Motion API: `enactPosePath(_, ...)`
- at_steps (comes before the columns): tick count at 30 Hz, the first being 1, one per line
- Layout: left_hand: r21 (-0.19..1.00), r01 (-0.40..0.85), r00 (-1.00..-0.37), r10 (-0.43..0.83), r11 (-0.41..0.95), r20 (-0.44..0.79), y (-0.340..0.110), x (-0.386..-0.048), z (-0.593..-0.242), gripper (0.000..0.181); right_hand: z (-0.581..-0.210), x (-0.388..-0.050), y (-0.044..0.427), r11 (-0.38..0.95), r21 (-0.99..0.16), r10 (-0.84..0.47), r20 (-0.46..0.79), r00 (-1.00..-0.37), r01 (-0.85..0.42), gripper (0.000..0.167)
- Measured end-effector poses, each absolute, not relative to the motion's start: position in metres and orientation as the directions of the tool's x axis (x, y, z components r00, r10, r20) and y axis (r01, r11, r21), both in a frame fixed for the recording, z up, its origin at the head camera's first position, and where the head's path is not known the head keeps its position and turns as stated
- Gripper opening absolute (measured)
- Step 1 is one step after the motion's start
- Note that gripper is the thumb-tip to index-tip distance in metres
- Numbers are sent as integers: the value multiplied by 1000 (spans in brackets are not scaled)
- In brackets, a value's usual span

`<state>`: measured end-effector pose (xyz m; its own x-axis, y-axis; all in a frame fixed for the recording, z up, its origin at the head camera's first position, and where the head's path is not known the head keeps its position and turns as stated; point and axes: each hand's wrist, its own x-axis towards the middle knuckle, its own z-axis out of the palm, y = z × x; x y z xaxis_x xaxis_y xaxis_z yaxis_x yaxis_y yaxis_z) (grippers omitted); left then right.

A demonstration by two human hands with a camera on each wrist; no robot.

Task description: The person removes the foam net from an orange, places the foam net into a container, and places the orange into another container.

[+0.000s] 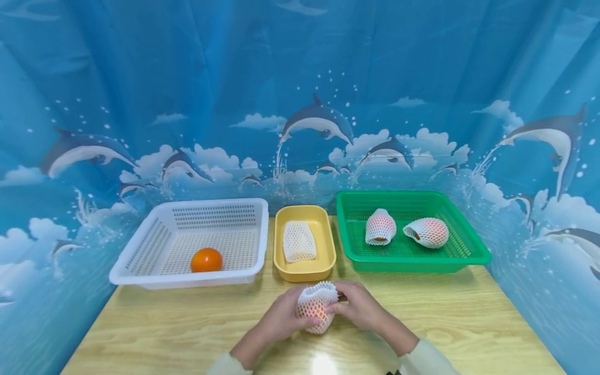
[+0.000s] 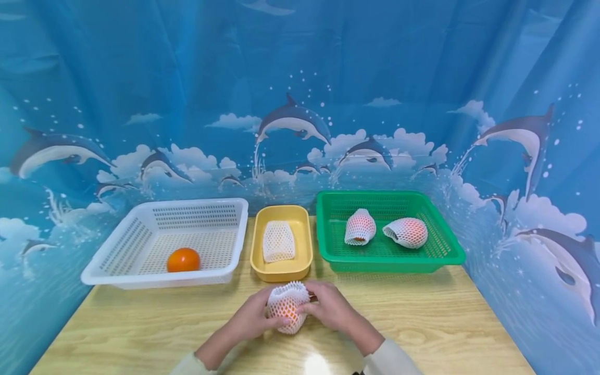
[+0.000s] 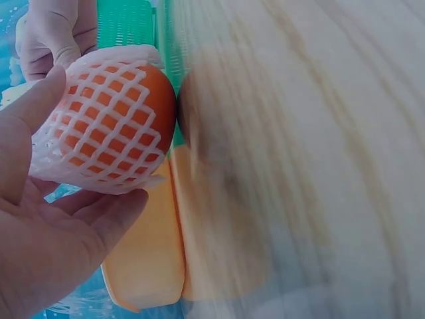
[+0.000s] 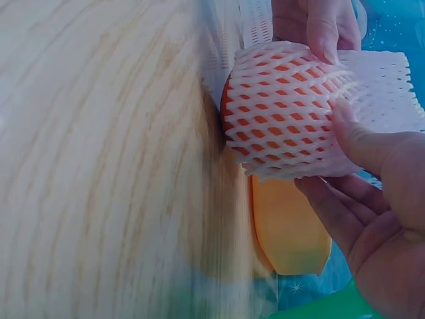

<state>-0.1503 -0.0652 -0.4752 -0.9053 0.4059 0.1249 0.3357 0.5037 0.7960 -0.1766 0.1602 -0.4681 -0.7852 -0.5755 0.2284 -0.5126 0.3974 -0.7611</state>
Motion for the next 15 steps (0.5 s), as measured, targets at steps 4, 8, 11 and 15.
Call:
enactPosePath(4,786,344,-909,393,514,140,-65,-149,-475,67,-468,-177,160,377,-789,-577,210,-790,-485,31)
enactPosePath(8,772,354,-912,379,528,159,-65,-147,-476,66,-466,-177,160,362,-822,-587,167,-792,-440,46)
enactPosePath(11,773,355,-914,367,525,171,-65,-146,-477,64,-465,-177,160,352,-838,-599,140,-788,-417,53)
enactPosePath(15,769,354,-919,352,532,180,-64,-146,-477,62,-464,-177,159,362,-842,-614,108,-782,-401,50)
